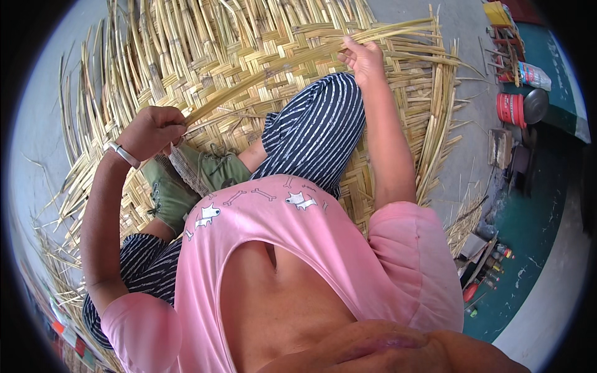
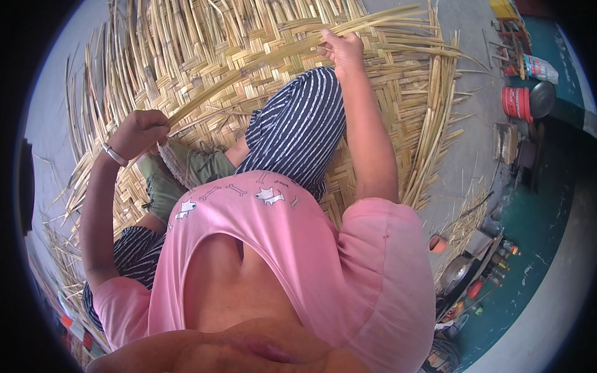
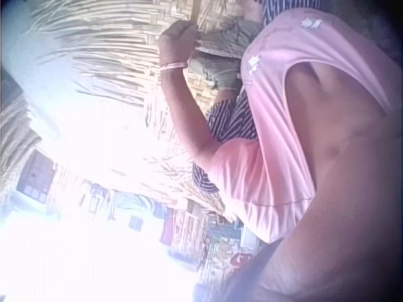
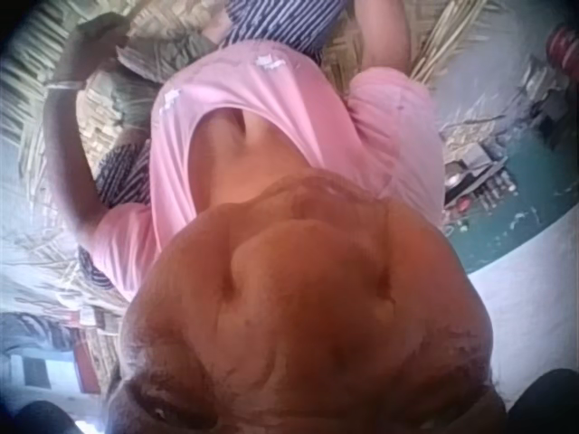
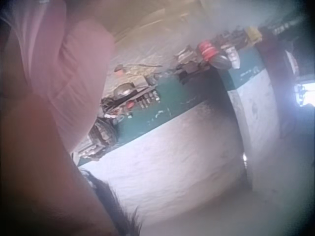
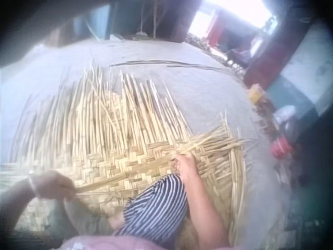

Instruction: The person sits on the floor and weaves a large circular mat or basket base using dried palm fronds. They interlace the fronds by hand, periodically adjusting the weave and pulling strands to tighten the pattern.

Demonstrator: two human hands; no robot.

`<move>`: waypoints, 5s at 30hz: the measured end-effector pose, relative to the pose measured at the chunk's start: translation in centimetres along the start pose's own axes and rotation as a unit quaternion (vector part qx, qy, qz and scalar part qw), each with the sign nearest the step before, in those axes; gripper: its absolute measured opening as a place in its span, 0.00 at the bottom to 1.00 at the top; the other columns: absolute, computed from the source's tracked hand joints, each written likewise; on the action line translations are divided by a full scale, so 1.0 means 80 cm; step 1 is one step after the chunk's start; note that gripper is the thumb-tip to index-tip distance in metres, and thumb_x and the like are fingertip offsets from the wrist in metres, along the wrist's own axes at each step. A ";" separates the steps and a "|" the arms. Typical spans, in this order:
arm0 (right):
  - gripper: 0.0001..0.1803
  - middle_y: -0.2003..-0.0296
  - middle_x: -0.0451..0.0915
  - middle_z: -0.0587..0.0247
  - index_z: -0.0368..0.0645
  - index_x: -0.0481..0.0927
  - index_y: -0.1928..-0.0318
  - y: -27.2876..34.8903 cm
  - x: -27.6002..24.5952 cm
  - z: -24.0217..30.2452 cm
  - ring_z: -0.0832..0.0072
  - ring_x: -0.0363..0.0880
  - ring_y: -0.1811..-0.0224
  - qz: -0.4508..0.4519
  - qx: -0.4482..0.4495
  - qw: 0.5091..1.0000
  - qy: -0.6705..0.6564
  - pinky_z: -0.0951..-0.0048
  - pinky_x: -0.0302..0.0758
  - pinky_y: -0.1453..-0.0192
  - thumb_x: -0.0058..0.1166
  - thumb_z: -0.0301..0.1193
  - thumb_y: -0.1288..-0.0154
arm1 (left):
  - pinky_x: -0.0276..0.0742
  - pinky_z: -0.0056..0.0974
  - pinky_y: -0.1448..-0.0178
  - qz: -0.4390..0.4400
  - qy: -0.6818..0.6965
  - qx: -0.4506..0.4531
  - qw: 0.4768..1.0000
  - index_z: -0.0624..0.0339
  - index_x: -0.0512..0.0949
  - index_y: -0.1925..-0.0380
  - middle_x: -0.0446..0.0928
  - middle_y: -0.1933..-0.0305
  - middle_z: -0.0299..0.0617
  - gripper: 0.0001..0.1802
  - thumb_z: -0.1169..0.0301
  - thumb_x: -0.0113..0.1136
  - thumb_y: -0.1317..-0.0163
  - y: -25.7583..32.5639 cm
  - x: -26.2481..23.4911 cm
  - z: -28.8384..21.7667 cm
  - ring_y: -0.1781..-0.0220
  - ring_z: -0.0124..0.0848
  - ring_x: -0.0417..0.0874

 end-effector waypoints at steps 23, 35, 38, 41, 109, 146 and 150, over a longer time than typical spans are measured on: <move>0.21 0.55 0.84 0.45 0.29 0.76 0.49 -0.031 -0.106 0.073 0.61 0.87 0.58 -0.125 -0.085 0.980 0.132 0.60 0.89 0.54 0.64 0.36 0.28 | 0.79 0.36 0.68 -0.071 -0.090 0.016 0.993 0.68 0.83 0.63 0.81 0.75 0.40 0.11 0.70 0.60 0.31 -0.020 -0.025 0.066 0.76 0.27 0.82; 0.17 0.60 0.88 0.57 0.44 0.86 0.54 0.226 0.237 0.067 0.56 0.87 0.56 0.291 -0.555 0.593 0.506 0.54 0.81 0.49 0.55 0.44 0.26 | 0.82 0.42 0.61 -0.082 -0.179 0.200 0.960 0.60 0.86 0.58 0.84 0.72 0.43 0.10 0.69 0.60 0.33 -0.074 0.027 -0.058 0.70 0.37 0.86; 0.17 0.63 0.87 0.57 0.45 0.85 0.55 0.205 0.266 0.037 0.53 0.85 0.59 0.347 -0.371 0.643 0.573 0.51 0.80 0.52 0.55 0.44 0.28 | 0.82 0.46 0.58 -0.204 -0.294 0.277 0.892 0.58 0.86 0.58 0.86 0.69 0.44 0.10 0.67 0.61 0.33 -0.054 0.019 -0.084 0.66 0.44 0.87; 0.18 0.70 0.86 0.58 0.41 0.84 0.58 0.177 0.268 0.032 0.58 0.85 0.67 0.379 -0.213 0.701 0.566 0.56 0.81 0.58 0.55 0.45 0.26 | 0.81 0.49 0.55 -0.437 -0.323 0.337 0.769 0.54 0.86 0.60 0.85 0.61 0.40 0.09 0.64 0.65 0.35 -0.018 0.013 -0.097 0.59 0.43 0.86; 0.07 0.64 0.85 0.47 0.48 0.77 0.54 0.013 0.119 0.009 0.45 0.84 0.61 0.255 -0.351 0.457 0.777 0.45 0.79 0.59 0.50 0.34 0.27 | 0.87 0.35 0.65 -0.549 0.607 0.050 0.573 0.67 0.79 0.59 0.85 0.64 0.46 0.07 0.78 0.68 0.33 -0.012 -0.084 0.310 0.66 0.34 0.89; 0.06 0.67 0.86 0.54 0.50 0.77 0.54 0.001 0.051 -0.001 0.48 0.86 0.65 0.196 -0.340 0.403 0.827 0.47 0.80 0.66 0.51 0.34 0.26 | 0.91 0.36 0.64 -0.603 0.510 0.013 0.614 0.73 0.80 0.58 0.86 0.62 0.53 0.10 0.78 0.69 0.34 0.072 -0.144 0.424 0.65 0.39 0.91; 0.06 0.67 0.86 0.53 0.49 0.77 0.54 -0.004 0.043 -0.003 0.48 0.86 0.66 0.187 -0.348 0.405 0.825 0.47 0.80 0.66 0.51 0.34 0.26 | 0.92 0.35 0.58 -0.584 0.510 0.015 0.631 0.73 0.78 0.54 0.86 0.59 0.52 0.11 0.76 0.65 0.30 0.068 -0.150 0.424 0.60 0.38 0.92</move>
Point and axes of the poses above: each hand's wrist, its own y-axis away from the middle knuckle, its own x-axis out of the palm, z = x × y, the point moved 7 cm from there along -y, towards the middle knuckle
